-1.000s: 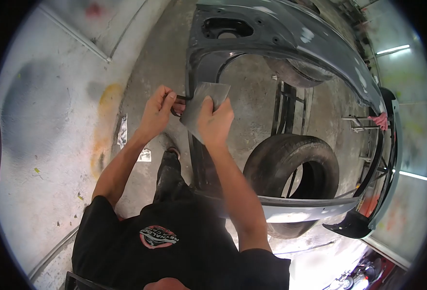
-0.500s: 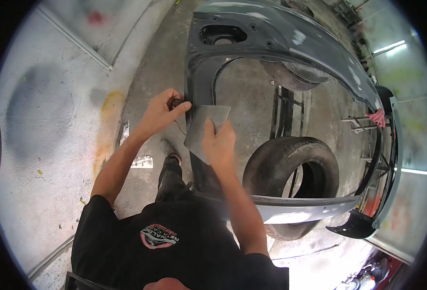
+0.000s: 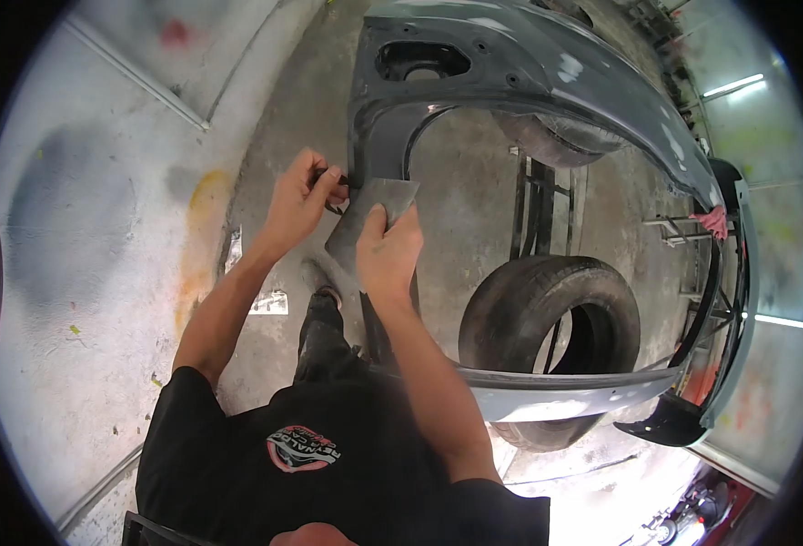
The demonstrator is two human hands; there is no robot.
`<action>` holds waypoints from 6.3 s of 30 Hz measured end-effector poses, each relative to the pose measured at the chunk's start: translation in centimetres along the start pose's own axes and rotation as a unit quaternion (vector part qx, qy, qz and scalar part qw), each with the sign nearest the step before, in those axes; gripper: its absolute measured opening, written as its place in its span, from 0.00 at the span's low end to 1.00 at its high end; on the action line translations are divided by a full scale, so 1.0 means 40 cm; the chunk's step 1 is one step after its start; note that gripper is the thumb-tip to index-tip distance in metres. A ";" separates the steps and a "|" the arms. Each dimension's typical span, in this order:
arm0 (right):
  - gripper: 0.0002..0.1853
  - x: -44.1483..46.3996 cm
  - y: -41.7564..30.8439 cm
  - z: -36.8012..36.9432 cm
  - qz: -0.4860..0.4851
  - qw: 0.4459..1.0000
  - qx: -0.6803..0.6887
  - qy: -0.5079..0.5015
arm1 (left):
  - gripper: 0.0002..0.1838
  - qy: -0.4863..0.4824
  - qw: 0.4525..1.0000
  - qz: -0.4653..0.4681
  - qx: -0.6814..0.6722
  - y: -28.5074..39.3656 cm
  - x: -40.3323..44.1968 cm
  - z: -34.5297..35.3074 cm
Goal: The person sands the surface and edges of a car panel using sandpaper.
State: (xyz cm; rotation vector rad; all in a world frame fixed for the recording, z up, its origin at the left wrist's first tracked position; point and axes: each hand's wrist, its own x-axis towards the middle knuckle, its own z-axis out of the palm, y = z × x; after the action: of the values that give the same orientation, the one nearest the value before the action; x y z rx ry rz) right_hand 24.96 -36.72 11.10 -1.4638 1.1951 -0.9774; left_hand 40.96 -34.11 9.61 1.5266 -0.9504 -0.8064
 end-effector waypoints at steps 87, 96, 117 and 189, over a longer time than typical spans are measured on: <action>0.15 -0.207 -0.010 -0.130 0.021 0.994 -0.107 -0.001 | 0.17 -0.083 0.984 -0.086 -0.136 -0.092 -0.038 -0.034; 0.17 -0.335 -0.003 -0.248 0.137 0.968 0.064 0.199 | 0.18 -0.199 0.978 -0.069 0.003 -0.132 -0.357 -0.014; 0.22 -0.616 0.056 -0.048 0.296 0.851 0.369 0.227 | 0.10 -0.548 0.799 -0.230 -0.089 -0.135 -0.352 -0.039; 0.19 -0.168 -0.014 0.082 0.063 0.970 0.050 0.228 | 0.22 -0.236 0.881 -0.336 -0.233 -0.091 -0.111 -0.034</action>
State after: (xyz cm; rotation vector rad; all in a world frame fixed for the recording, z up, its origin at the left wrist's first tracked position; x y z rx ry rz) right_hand 26.90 -29.48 10.95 -1.0982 1.5198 -1.3090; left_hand 40.70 -29.28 6.22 1.2369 -0.4703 -1.8294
